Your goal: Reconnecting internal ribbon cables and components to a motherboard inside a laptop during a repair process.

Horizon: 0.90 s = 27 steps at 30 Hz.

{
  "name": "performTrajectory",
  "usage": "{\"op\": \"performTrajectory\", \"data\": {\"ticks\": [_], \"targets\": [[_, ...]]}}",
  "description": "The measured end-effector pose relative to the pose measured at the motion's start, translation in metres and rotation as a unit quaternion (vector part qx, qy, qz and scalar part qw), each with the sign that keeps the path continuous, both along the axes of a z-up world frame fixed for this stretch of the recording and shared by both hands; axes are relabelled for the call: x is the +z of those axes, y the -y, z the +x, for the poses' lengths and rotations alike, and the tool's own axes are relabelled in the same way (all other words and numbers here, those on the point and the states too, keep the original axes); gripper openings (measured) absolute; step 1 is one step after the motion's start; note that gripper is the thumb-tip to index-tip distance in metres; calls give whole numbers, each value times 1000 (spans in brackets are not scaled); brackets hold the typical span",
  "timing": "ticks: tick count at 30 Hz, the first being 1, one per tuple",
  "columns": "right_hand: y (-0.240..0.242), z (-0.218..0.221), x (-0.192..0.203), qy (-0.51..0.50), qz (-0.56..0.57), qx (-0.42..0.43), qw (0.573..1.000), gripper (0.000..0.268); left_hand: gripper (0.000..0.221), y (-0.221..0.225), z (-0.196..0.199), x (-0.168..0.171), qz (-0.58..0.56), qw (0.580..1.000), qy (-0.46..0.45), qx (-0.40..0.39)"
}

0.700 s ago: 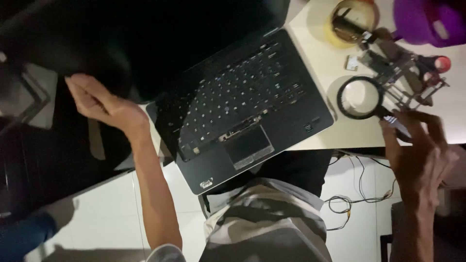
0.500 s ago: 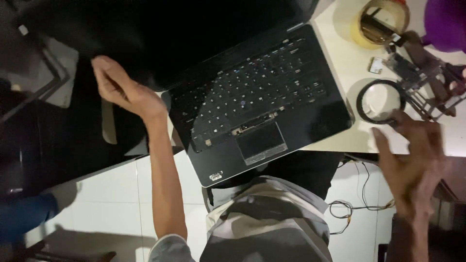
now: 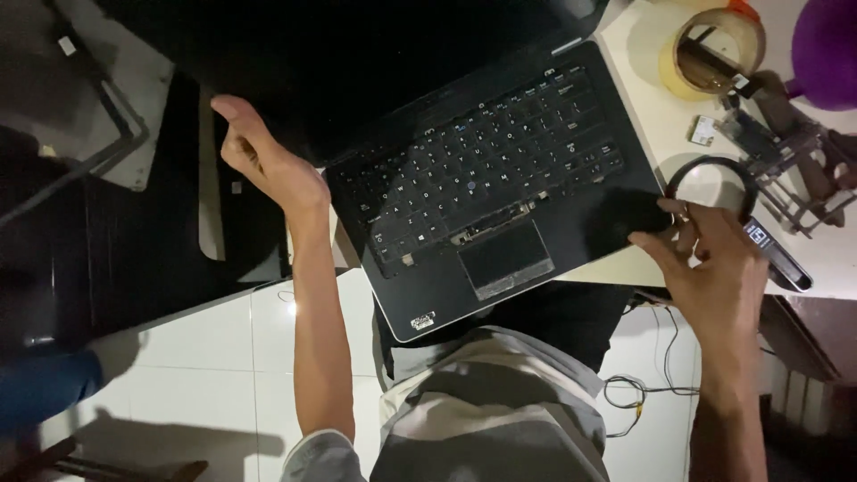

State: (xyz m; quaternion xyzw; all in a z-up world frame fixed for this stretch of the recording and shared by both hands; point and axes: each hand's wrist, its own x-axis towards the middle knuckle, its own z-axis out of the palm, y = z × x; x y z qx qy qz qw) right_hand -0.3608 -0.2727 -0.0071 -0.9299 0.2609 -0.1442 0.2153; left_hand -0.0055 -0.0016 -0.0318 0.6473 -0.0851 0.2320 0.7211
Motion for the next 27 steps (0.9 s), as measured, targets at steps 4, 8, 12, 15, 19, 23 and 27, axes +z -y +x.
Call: {"op": "performTrajectory", "data": {"ticks": [4,8,12,15,19,23,27], "targets": [[1,7,14,-11,59,-19,998,44,64,6,-3,11,3,1000,-14,2],[2,9,20,-17,20,22,999,45,48,-5,-13,-3,-30,996,-80,-6],[3,18,19,76,94,75,990,37,44,-15,-57,23,94,991,5,-101],[-3,29,11,159,203,96,961,55,70,-10,-104,30,162,984,2,-69],[-17,62,18,211,248,131,936,29,73,-14,-126,16,236,948,12,-215],[-27,77,7,243,474,56,844,31,68,-8,-110,30,486,794,106,-349],[-21,76,-5,270,492,121,819,43,66,0,-93,35,561,725,152,-369]]}}
